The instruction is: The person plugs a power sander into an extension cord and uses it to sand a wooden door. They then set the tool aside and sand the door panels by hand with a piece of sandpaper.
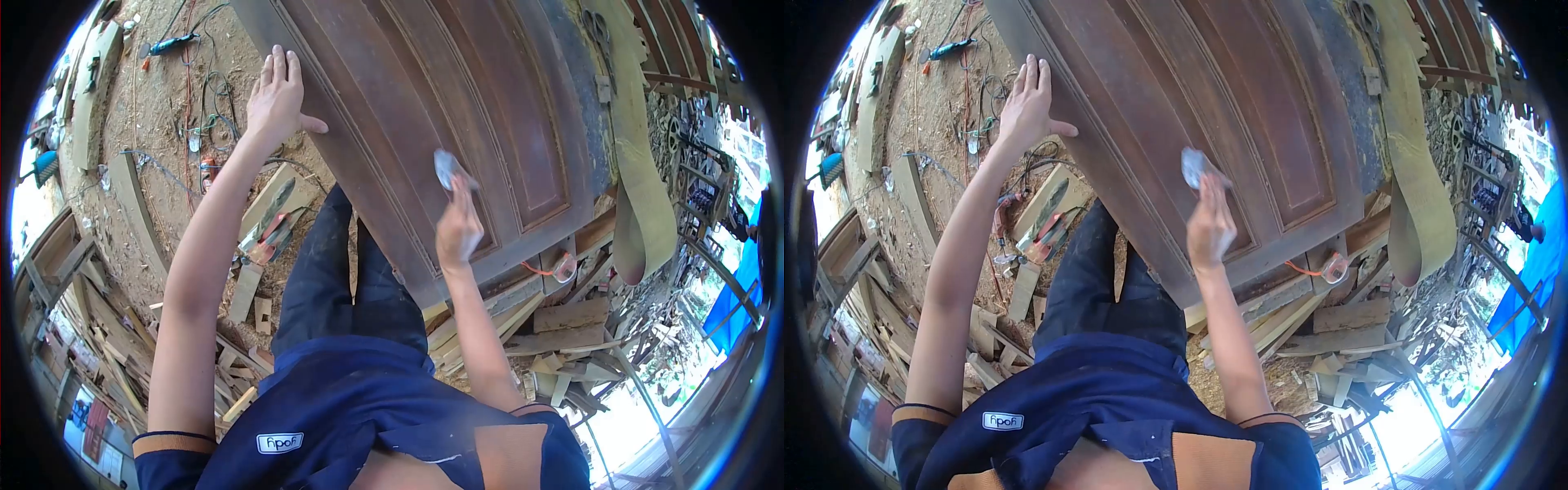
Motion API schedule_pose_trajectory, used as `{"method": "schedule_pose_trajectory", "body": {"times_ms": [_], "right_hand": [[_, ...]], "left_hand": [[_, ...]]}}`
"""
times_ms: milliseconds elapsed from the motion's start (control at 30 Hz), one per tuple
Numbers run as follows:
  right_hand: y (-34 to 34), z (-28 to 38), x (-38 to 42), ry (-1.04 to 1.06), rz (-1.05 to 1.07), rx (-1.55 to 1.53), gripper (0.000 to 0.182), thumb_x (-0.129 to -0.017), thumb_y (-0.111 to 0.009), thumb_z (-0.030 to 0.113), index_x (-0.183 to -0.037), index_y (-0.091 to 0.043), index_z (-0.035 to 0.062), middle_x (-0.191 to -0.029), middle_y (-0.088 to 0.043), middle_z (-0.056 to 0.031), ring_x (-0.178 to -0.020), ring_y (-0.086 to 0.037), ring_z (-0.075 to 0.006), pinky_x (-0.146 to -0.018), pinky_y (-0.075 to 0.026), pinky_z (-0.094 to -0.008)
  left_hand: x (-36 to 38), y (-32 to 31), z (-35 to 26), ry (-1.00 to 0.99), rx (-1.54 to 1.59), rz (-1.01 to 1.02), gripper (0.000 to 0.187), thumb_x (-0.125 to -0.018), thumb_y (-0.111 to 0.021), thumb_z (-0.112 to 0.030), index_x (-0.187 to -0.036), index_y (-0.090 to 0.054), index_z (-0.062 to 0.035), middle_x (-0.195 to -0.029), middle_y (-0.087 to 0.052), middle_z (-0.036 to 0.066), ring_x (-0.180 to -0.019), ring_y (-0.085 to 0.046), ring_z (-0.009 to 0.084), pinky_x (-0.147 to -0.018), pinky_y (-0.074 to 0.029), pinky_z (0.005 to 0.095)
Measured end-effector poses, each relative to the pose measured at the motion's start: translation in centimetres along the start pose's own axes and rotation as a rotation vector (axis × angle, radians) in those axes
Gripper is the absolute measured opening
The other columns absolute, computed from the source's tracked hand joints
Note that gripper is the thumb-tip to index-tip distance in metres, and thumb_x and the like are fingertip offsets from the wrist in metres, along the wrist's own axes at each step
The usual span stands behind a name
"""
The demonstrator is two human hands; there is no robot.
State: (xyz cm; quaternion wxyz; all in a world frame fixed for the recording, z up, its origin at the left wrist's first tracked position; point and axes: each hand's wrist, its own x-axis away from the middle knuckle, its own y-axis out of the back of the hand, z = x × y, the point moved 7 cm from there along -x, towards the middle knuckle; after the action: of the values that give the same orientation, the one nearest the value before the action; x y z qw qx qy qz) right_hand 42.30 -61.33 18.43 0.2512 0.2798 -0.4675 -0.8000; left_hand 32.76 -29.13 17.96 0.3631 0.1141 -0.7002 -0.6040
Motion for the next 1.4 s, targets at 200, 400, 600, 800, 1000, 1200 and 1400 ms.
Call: {"method": "schedule_pose_trajectory", "body": {"times_ms": [200,400,600,800,1000,1200,1400], "right_hand": [[-8.9,9.0,-16.4,0.127,-0.087,-0.042,0.024,-0.085,-0.055,0.001,-0.107,-0.063,0.0031,-0.109,-0.068,-0.0134,-0.101,-0.067,-0.0252,-0.082,-0.055,-0.0325],[-4.8,7.0,-11.4,0.199,-0.013,-0.016,0.026,-0.086,-0.055,0.002,-0.111,-0.061,0.0027,-0.11,-0.068,-0.0128,-0.103,-0.066,-0.0262,-0.083,-0.055,-0.0337],[-1.4,2.1,-3.0,0.041,0.068,0.123,0.029,-0.087,-0.058,0.001,-0.115,-0.064,0.0026,-0.116,-0.066,-0.014,-0.107,-0.065,-0.0259,-0.089,-0.054,-0.035],[-8.6,9.4,-16.4,0.225,-0.146,-0.06,0.03,-0.082,-0.057,0.0,-0.111,-0.063,0.001,-0.11,-0.068,-0.0145,-0.101,-0.067,-0.0265,-0.085,-0.055,-0.0353],[-8.6,9.2,-16.4,0.294,-0.037,-0.085,0.029,-0.081,-0.058,0.0,-0.108,-0.064,0.0017,-0.111,-0.067,-0.0141,-0.101,-0.067,-0.0247,-0.082,-0.056,-0.0336],[1.6,-0.5,0.6,0.047,0.088,0.068,0.033,-0.083,-0.055,-0.003,-0.114,-0.062,0.0037,-0.117,-0.066,-0.0099,-0.098,-0.068,-0.0249,-0.079,-0.057,-0.0324],[5.0,-5.1,7.1,-0.1,0.179,0.267,0.028,-0.085,-0.054,-0.003,-0.113,-0.061,0.0005,-0.106,-0.069,-0.0122,-0.087,-0.07,-0.0273,-0.069,-0.059,-0.0333]], "left_hand": [[0.0,0.4,-0.4,0.005,-0.025,0.034,0.131,-0.049,-0.086,-0.051,-0.145,-0.019,0.0075,-0.152,-0.018,0.029,-0.141,-0.022,0.0398,-0.113,-0.029,0.0454],[0.1,0.7,-0.4,0.014,-0.002,0.026,0.13,-0.05,-0.087,-0.049,-0.146,-0.019,0.0054,-0.153,-0.017,0.026,-0.142,-0.022,0.0372,-0.112,-0.028,0.0502],[0.3,0.5,-0.3,0.027,0.048,0.032,0.13,-0.049,-0.088,-0.048,-0.146,-0.019,0.0043,-0.154,-0.017,0.025,-0.142,-0.022,0.0374,-0.112,-0.028,0.0516],[-0.2,0.5,-0.4,0.002,-0.018,0.035,0.131,-0.048,-0.086,-0.052,-0.145,-0.02,0.0082,-0.151,-0.02,0.03,-0.14,-0.024,0.0421,-0.112,-0.028,0.0479],[0.1,0.5,-0.6,-0.018,-0.006,0.0,0.131,-0.047,-0.087,-0.05,-0.144,-0.021,0.0081,-0.151,-0.019,0.03,-0.14,-0.025,0.0396,-0.111,-0.03,0.051],[-0.4,0.4,-0.4,-0.01,-0.012,-0.019,0.13,-0.051,-0.088,-0.049,-0.145,-0.018,0.0085,-0.151,-0.018,0.03,-0.14,-0.024,0.041,-0.107,-0.033,0.0569],[0.3,-1.0,0.2,0.01,-0.013,-0.026,0.124,-0.057,-0.084,-0.053,-0.148,-0.018,-0.0007,-0.154,-0.016,0.026,-0.143,-0.02,0.0383,-0.108,-0.027,0.0618]]}}
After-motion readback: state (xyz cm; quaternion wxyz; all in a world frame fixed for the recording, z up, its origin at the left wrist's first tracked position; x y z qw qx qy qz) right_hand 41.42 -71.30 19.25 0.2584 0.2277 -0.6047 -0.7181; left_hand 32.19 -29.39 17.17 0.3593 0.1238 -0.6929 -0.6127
